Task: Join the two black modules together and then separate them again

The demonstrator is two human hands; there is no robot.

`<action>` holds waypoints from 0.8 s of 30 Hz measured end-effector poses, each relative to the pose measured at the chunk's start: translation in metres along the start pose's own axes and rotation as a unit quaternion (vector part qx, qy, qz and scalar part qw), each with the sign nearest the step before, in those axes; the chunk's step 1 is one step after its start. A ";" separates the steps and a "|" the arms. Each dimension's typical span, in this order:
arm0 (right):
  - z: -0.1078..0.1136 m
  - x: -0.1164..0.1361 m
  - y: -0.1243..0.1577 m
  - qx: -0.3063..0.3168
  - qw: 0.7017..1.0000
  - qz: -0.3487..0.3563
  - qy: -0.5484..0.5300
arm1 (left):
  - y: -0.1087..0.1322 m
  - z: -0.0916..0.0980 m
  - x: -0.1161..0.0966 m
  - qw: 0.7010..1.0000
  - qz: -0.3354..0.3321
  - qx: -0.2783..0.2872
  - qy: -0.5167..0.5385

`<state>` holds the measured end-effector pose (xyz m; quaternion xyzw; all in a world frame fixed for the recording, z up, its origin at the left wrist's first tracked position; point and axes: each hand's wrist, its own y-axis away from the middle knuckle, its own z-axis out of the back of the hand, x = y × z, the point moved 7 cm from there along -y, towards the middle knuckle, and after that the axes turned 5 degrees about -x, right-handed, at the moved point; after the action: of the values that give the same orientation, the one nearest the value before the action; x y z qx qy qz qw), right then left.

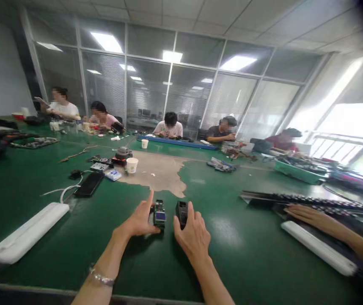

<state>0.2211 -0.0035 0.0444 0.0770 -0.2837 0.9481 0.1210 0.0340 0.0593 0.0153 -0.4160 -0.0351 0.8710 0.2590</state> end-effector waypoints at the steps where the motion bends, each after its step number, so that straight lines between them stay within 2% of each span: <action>1: -0.001 -0.001 0.001 0.004 1.000 -0.003 -0.001 | 0.000 0.000 0.001 1.000 0.002 0.001 0.002; 17: -0.012 -0.004 0.002 0.022 0.999 -0.011 -0.031 | -0.001 0.000 0.013 0.999 0.011 0.008 0.044; 24: 0.001 0.008 0.000 -0.004 0.995 0.004 -0.104 | 0.000 0.002 0.009 0.999 0.001 0.010 0.044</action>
<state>0.2135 -0.0021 0.0471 0.1737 -0.2986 0.9344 0.0873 0.0274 0.0643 0.0102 -0.4516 -0.0142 0.8522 0.2637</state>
